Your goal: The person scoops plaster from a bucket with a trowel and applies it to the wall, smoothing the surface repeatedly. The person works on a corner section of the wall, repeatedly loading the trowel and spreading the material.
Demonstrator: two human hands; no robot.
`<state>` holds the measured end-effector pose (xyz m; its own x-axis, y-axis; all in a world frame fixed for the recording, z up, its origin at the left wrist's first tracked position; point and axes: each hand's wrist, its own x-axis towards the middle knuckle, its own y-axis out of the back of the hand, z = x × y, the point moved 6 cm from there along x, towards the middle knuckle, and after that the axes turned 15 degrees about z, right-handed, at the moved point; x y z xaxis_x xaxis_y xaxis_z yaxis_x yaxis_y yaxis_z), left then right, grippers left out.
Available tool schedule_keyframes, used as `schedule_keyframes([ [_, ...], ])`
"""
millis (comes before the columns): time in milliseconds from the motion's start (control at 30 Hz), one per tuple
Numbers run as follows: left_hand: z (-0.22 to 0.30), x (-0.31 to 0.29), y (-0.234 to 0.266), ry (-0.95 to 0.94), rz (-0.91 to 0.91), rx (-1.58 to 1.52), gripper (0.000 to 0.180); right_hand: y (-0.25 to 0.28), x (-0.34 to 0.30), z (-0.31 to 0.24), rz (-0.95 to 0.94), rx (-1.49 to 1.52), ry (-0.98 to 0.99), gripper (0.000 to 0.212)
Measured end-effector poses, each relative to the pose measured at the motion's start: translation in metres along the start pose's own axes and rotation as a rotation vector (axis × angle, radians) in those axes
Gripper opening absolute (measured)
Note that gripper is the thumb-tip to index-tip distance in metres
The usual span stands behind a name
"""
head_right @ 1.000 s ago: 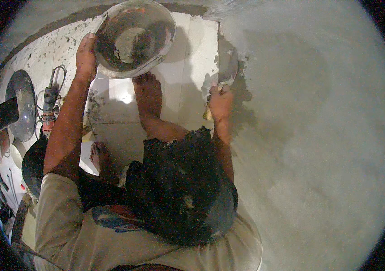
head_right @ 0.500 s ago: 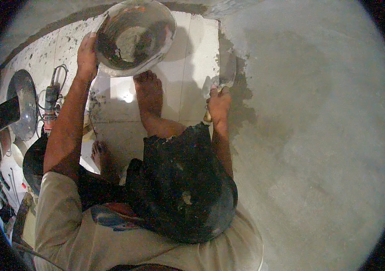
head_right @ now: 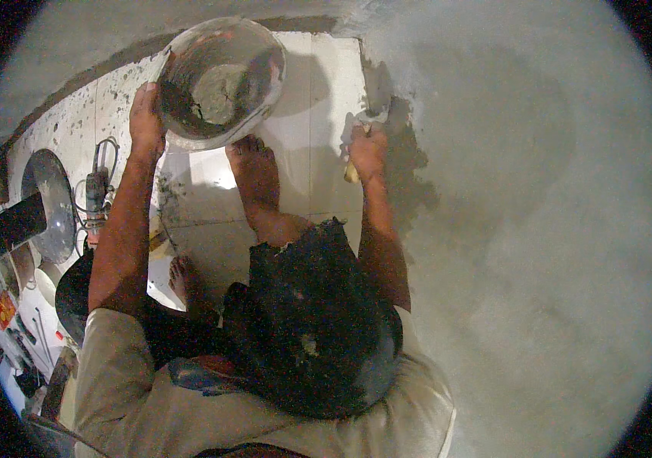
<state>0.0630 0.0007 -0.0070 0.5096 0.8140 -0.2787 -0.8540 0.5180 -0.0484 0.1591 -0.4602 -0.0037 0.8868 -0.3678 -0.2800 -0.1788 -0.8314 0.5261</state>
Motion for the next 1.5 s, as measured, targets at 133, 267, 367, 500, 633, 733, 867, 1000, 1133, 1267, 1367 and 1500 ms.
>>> schedule_keyframes([
  [133,0.001,-0.010,-0.021,0.059,-0.060,-0.081,0.034,0.057,-0.002,0.009,0.092,-0.070,0.200,0.023],
  [267,0.008,-0.011,-0.016,-0.099,-0.060,0.094,0.041,0.075,-0.064,-0.024,0.087,0.039,-0.043,0.020],
  [367,0.019,-0.012,-0.015,-0.326,-0.044,0.375,0.059,0.067,-0.077,-0.059,0.025,-0.176,0.169,0.017],
  [500,0.030,-0.031,-0.051,-0.336,-0.261,0.225,0.045,0.028,-0.104,-0.133,-0.110,-0.587,0.950,0.015],
  [633,0.048,-0.048,-0.057,-0.251,-0.372,0.077,0.041,-0.056,-0.105,-0.153,-0.232,-0.850,1.174,0.019],
  [733,0.054,-0.058,-0.061,-0.234,-0.373,0.067,0.040,-0.088,-0.102,-0.149,-0.218,-0.838,1.198,0.018],
  [867,0.053,-0.063,-0.062,-0.214,-0.370,0.023,0.041,-0.106,-0.105,-0.142,-0.330,-0.903,1.063,0.019],
  [1000,0.049,-0.060,-0.061,-0.264,-0.358,0.053,0.042,-0.105,-0.129,-0.140,-0.289,-0.866,1.188,0.020],
  [1133,0.056,-0.068,-0.068,-0.290,-0.372,0.087,0.043,-0.109,-0.127,-0.124,-0.366,-0.803,1.063,0.023],
  [1267,0.058,-0.067,-0.060,-0.375,-0.309,0.196,0.042,-0.090,-0.119,-0.107,-0.318,-0.475,0.882,0.028],
  [1367,0.041,-0.050,-0.052,-0.363,-0.242,0.220,0.044,-0.061,-0.112,-0.103,-0.219,-0.251,0.798,0.027],
  [1500,0.015,-0.036,-0.035,-0.366,-0.161,0.271,0.044,-0.022,-0.103,-0.079,-0.191,-0.047,0.593,0.026],
])
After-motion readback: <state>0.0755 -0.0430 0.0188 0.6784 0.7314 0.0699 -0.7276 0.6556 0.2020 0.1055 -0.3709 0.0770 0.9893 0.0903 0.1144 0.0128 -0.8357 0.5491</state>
